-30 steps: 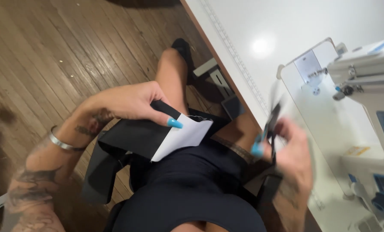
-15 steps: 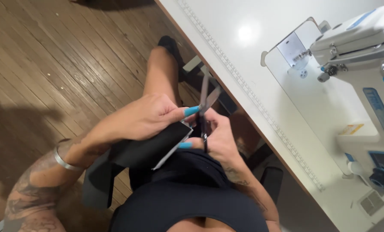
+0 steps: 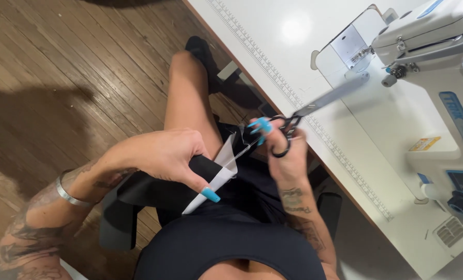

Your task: Preparing and cutting leather strips for sewing using scissors

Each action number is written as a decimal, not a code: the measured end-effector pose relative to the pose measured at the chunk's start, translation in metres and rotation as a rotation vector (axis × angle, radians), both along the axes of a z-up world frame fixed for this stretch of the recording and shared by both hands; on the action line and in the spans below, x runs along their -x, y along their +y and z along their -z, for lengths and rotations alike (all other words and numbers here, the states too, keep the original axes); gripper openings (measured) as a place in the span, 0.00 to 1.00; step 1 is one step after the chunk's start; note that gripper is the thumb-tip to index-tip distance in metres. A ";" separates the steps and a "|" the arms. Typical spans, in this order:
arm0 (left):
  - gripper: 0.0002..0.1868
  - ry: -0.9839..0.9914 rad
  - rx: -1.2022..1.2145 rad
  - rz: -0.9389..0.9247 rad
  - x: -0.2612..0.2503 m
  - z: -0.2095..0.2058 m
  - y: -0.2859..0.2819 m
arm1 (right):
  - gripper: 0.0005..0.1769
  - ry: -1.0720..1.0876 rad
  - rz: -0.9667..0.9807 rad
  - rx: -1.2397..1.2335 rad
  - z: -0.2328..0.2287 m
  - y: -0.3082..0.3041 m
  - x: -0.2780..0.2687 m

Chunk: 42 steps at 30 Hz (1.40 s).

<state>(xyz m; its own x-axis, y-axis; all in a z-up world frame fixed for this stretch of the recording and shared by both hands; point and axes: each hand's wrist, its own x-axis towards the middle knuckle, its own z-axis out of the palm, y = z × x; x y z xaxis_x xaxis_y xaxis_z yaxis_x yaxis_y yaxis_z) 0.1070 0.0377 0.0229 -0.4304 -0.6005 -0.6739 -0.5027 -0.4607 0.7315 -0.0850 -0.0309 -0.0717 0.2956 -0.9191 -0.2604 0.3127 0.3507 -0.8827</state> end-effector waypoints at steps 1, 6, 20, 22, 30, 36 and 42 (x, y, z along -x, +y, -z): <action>0.20 -0.003 -0.002 -0.003 -0.002 0.001 0.000 | 0.10 -0.003 -0.003 -0.002 -0.007 -0.008 0.002; 0.16 0.137 -0.121 -0.081 -0.012 0.017 0.002 | 0.16 0.187 -0.083 0.298 -0.041 -0.030 0.020; 0.12 0.159 -0.345 -0.104 -0.024 0.001 -0.026 | 0.21 0.544 -1.325 -0.028 -0.044 -0.008 0.081; 0.11 0.149 -0.337 -0.100 -0.026 0.005 -0.025 | 0.21 0.565 -1.392 -0.014 -0.044 -0.006 0.075; 0.10 0.130 -0.385 -0.104 -0.016 -0.010 -0.029 | 0.21 0.591 -1.410 0.001 -0.047 0.000 0.061; 0.08 0.111 -0.392 -0.135 -0.012 0.001 -0.028 | 0.21 0.605 -1.369 0.030 -0.043 0.004 0.060; 0.09 0.077 -0.390 -0.127 -0.015 0.004 -0.029 | 0.21 0.662 -1.377 0.047 -0.044 0.000 0.066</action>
